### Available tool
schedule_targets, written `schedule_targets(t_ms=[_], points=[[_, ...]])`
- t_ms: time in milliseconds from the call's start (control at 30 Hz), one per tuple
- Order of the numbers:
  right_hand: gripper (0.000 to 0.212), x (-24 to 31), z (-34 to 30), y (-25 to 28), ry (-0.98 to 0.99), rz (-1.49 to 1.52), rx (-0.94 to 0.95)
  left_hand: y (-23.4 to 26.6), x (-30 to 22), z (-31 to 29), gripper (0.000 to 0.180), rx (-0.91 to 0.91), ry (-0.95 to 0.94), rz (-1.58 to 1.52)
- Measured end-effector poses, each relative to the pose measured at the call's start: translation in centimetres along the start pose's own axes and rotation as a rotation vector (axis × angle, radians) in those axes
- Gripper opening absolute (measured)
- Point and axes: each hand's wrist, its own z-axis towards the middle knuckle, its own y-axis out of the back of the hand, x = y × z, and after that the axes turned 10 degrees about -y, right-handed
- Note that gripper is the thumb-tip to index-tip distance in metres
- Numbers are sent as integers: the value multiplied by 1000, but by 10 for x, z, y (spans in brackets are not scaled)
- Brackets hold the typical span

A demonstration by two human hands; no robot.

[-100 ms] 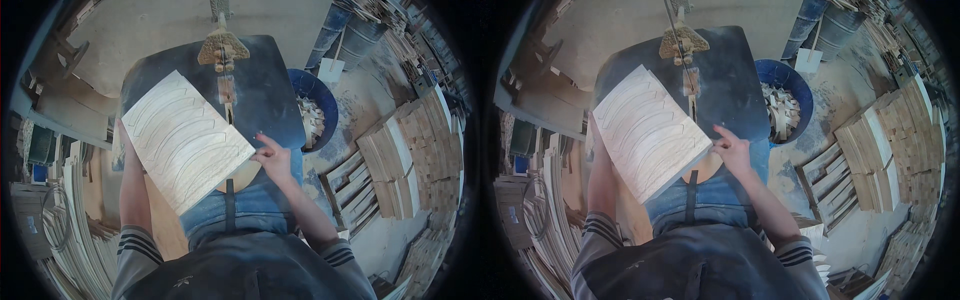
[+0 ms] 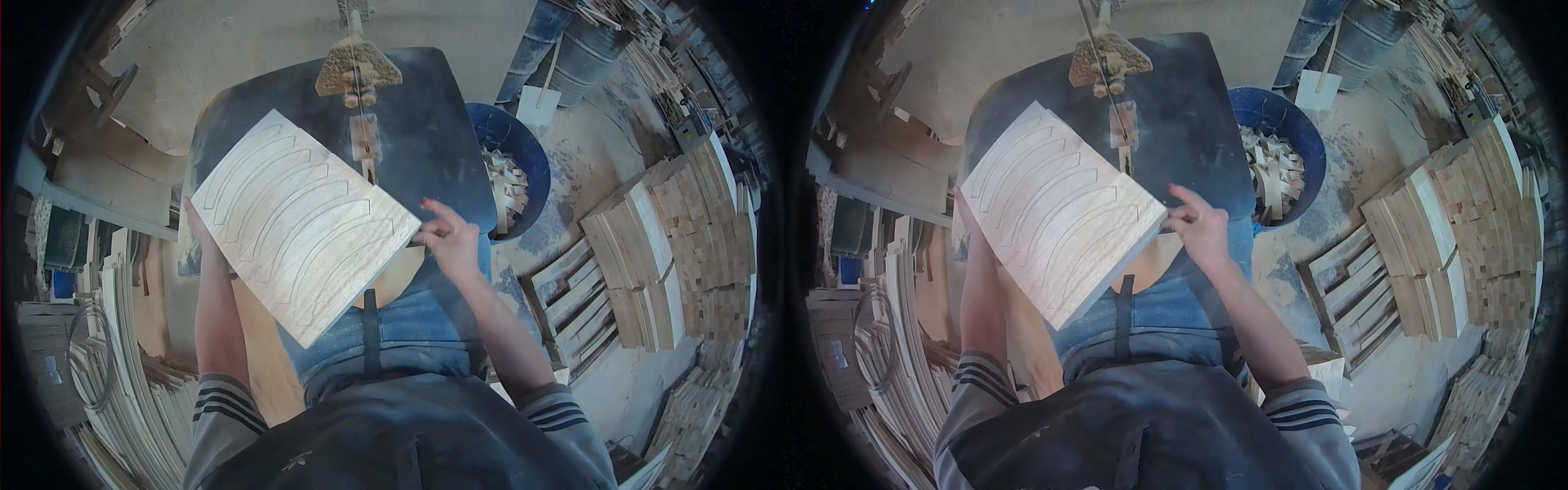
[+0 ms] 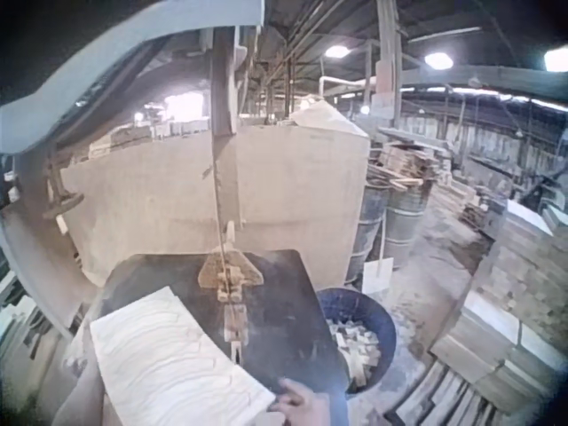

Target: Cut precise curved templates from a wooden board using a vertical band saw machine.

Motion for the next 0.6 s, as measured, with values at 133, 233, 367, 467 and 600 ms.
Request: schedule_targets(t_ms=[133,233,367,467,600], points=[[52,-13,17,12,13,58,-39,6,5,-24,75,-173,-93,49],[52,-13,19,21,-35,92,-43,-5,7,-43,72,-188,-115,8],[54,-14,11,17,-49,222,-32,-3,6,-55,68,-302,-224,209],[54,-13,9,16,-71,272,-43,6,4,-54,65,-374,-257,275],[53,-7,20,25,-97,283,45,2,3,-51,61,-303,-184,179]])
